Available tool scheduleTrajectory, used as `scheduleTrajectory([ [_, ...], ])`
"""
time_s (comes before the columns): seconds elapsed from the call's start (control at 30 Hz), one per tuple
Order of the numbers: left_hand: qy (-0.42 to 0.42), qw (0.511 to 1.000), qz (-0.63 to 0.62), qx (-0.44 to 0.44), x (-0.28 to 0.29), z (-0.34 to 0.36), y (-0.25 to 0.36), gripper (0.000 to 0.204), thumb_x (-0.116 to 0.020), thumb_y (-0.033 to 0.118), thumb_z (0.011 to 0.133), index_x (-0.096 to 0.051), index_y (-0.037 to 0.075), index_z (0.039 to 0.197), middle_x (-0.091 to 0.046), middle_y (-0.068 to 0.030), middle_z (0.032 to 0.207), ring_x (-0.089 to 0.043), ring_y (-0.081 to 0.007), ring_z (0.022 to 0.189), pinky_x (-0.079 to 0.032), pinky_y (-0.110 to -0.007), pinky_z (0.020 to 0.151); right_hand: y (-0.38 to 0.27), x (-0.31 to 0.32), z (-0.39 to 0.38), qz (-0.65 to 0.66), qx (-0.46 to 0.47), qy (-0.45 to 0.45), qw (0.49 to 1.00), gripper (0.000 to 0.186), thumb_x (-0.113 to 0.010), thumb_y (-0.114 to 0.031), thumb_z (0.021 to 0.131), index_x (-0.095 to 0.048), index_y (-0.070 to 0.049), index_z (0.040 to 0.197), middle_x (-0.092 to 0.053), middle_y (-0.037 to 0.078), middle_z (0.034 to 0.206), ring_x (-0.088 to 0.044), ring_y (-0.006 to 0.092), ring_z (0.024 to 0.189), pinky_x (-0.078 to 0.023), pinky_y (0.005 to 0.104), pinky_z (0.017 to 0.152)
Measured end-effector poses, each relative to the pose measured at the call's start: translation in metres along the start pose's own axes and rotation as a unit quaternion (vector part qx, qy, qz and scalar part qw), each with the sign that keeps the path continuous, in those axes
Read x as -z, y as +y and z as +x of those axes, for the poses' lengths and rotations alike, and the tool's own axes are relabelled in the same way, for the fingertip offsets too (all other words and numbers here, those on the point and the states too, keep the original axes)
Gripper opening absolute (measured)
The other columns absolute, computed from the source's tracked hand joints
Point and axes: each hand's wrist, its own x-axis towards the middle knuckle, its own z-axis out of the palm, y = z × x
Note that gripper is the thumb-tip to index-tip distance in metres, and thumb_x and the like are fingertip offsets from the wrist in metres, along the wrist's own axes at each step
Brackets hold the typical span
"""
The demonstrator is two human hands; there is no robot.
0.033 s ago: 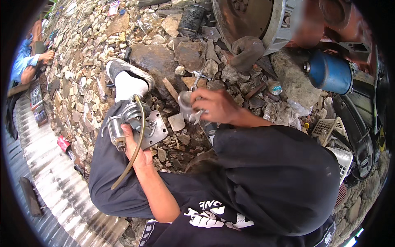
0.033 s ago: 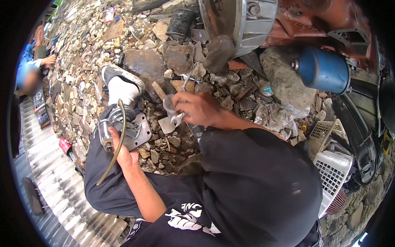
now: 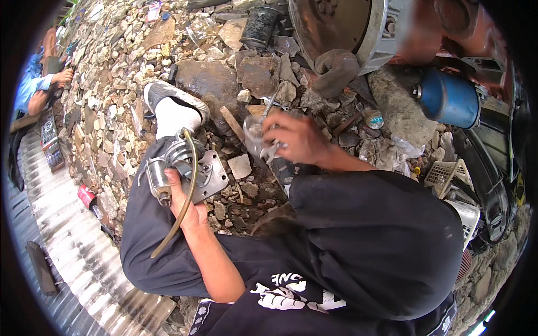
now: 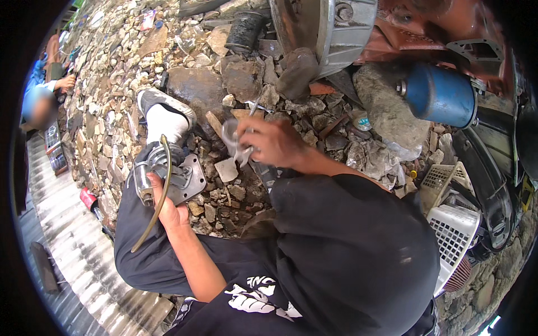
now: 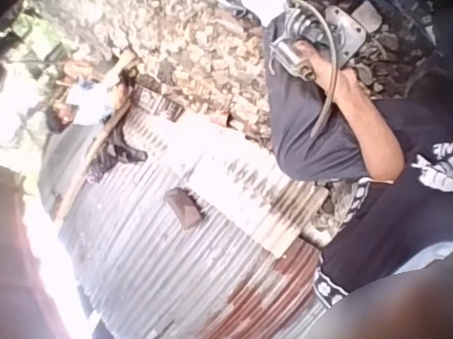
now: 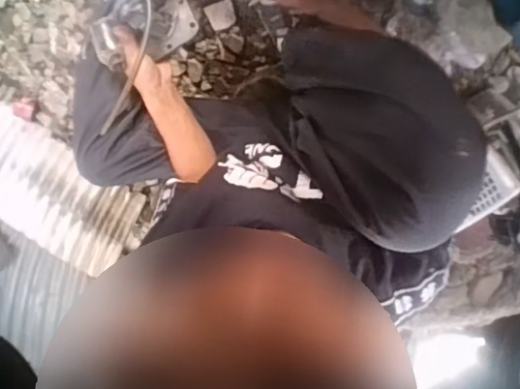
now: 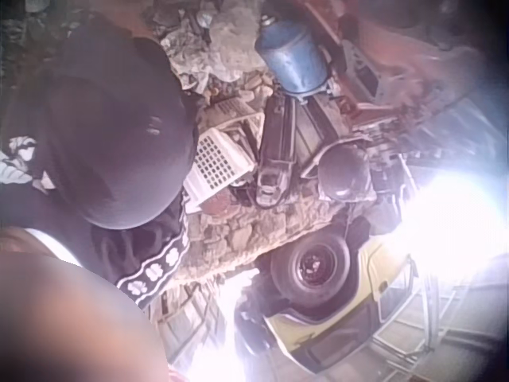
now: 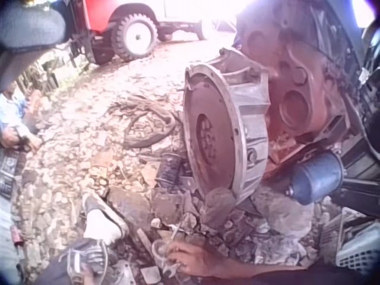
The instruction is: The person sits on the ground and uses a wrench to tighten bolts on a carburetor. They manipulate the carburetor body and a connected hose while adjusting the fasteners.
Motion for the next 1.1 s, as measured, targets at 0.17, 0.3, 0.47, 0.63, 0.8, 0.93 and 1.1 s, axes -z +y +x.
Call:
scheduleTrajectory([
  [0.17, 0.004, 1.000, -0.008, 0.018, -0.010, -0.001, -0.014, 0.053, -0.069, 0.041, 0.097, -0.059, 0.001, 0.130, -0.068, -0.0100, 0.117, -0.066, -0.0230, 0.106, -0.054, -0.038, 0.095, 0.062, 0.013, 0.015, -0.102, -0.031, 0.101, 0.989, 0.027, -0.083, -0.004, 0.072, -0.072, -0.004, 0.096, -0.063, 0.004, 0.109, -0.068, 0.0231, 0.091, -0.057, 0.0330, 0.075],
  [0.3, 0.027, 0.999, 0.024, 0.025, -0.014, -0.004, -0.035, 0.062, -0.076, 0.043, 0.091, -0.058, 0.000, 0.132, -0.066, -0.0098, 0.121, -0.065, -0.0215, 0.109, -0.052, -0.037, 0.099, 0.096, 0.011, 0.029, -0.138, -0.064, 0.103, 0.983, 0.038, -0.080, 0.003, 0.072, -0.069, -0.002, 0.109, -0.061, 0.009, 0.113, -0.063, 0.0281, 0.107, -0.053, 0.0356, 0.087],
  [0.47, 0.024, 0.997, 0.031, 0.073, -0.031, -0.016, -0.036, 0.069, -0.081, 0.038, 0.089, -0.053, -0.001, 0.139, -0.064, -0.0105, 0.129, -0.062, -0.0209, 0.117, -0.050, -0.036, 0.102, 0.085, 0.008, 0.015, -0.135, -0.123, 0.135, 0.974, 0.053, -0.080, 0.001, 0.075, -0.063, -0.006, 0.125, -0.058, 0.010, 0.121, -0.057, 0.0286, 0.119, -0.048, 0.0388, 0.097],
  [0.63, 0.020, 0.995, 0.050, 0.082, -0.030, -0.016, -0.038, 0.072, -0.081, 0.039, 0.088, -0.052, -0.002, 0.140, -0.062, -0.0114, 0.133, -0.060, -0.0212, 0.121, -0.050, -0.037, 0.104, 0.076, 0.003, -0.016, -0.135, -0.176, 0.049, 0.974, 0.056, -0.082, -0.010, 0.079, -0.060, -0.007, 0.130, -0.053, 0.012, 0.133, -0.061, 0.0334, 0.111, -0.051, 0.0411, 0.090],
  [0.8, 0.043, 0.991, 0.070, 0.102, -0.034, -0.018, -0.035, 0.075, -0.081, 0.041, 0.087, -0.051, -0.003, 0.141, -0.061, -0.0127, 0.135, -0.058, -0.0219, 0.123, -0.048, -0.037, 0.105, 0.066, -0.017, -0.049, -0.068, -0.255, -0.025, 0.964, 0.048, -0.083, -0.020, 0.081, -0.062, -0.006, 0.122, -0.053, 0.012, 0.136, -0.067, 0.0377, 0.097, -0.054, 0.0457, 0.080],
  [0.93, -0.001, 0.995, 0.049, 0.090, -0.030, -0.015, -0.039, 0.076, -0.081, 0.041, 0.087, -0.051, -0.003, 0.141, -0.060, -0.0131, 0.136, -0.058, -0.0223, 0.124, -0.048, -0.037, 0.106, 0.068, 0.009, -0.057, -0.078, -0.271, -0.079, 0.956, 0.058, -0.081, -0.024, 0.084, -0.051, -0.008, 0.131, -0.063, 0.018, 0.123, -0.068, 0.0402, 0.101, -0.054, 0.0475, 0.085],
  [1.1, -0.014, 0.996, 0.035, 0.076, -0.031, -0.017, -0.041, 0.070, -0.080, 0.039, 0.089, -0.052, -0.001, 0.140, -0.061, -0.0127, 0.134, -0.059, -0.0224, 0.123, -0.049, -0.037, 0.104, 0.055, 0.033, -0.095, 0.021, -0.326, -0.117, 0.938, 0.056, -0.081, -0.026, 0.085, -0.050, -0.005, 0.127, -0.069, 0.020, 0.108, -0.067, 0.0424, 0.105, -0.053, 0.0482, 0.088],
])
